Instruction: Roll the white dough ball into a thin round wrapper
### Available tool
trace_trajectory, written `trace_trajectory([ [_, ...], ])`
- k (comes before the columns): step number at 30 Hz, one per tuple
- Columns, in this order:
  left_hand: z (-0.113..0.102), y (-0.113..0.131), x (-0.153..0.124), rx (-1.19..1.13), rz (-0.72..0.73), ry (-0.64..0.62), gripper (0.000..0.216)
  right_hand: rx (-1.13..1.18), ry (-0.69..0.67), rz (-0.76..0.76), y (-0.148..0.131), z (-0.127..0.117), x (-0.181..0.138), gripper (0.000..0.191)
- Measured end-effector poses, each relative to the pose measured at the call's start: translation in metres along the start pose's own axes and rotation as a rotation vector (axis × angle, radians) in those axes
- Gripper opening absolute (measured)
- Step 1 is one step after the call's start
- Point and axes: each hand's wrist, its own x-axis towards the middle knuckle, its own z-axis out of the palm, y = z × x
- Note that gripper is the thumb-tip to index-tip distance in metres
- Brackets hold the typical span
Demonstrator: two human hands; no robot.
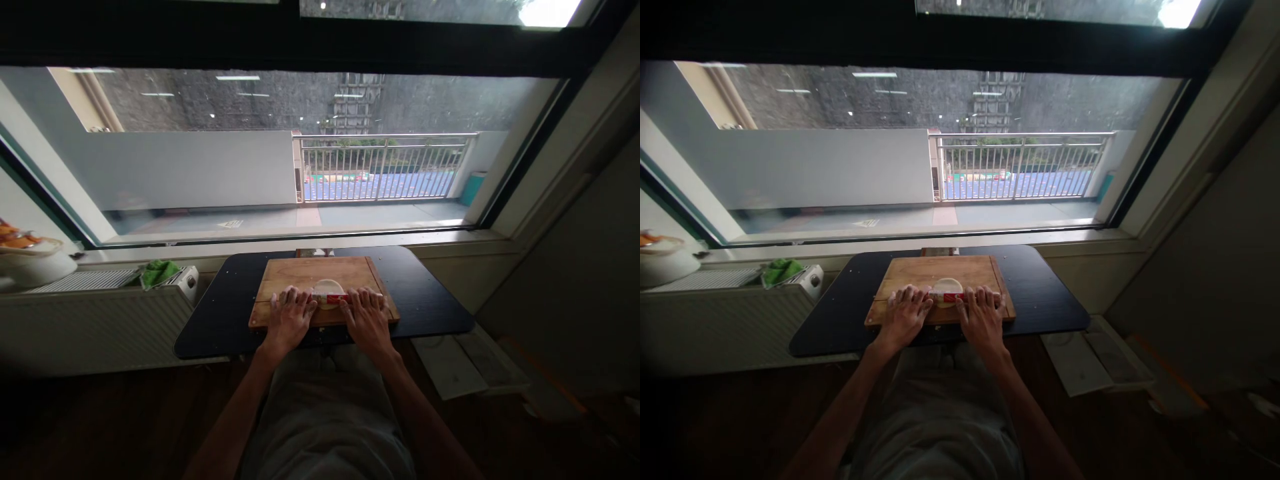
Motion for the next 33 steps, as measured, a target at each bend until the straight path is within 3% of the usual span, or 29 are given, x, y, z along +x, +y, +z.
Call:
trace_trajectory([
  [8, 0.007, -0.008, 0.012, -0.050, 0.016, -0.032, 0.045, -0.001, -0.046, -0.007, 0.008, 0.010, 0.010, 0.058],
  [24, 0.019, -0.016, 0.056, -0.102, -0.022, -0.155, 0.050, -0.049, -0.234, 0.001, 0.011, 0.000, 0.063, 0.062],
  [33, 0.018, -0.017, 0.084, -0.101, -0.017, -0.194, 0.049, -0.043, -0.325, 0.013, 0.023, 0.014, 0.090, 0.062],
])
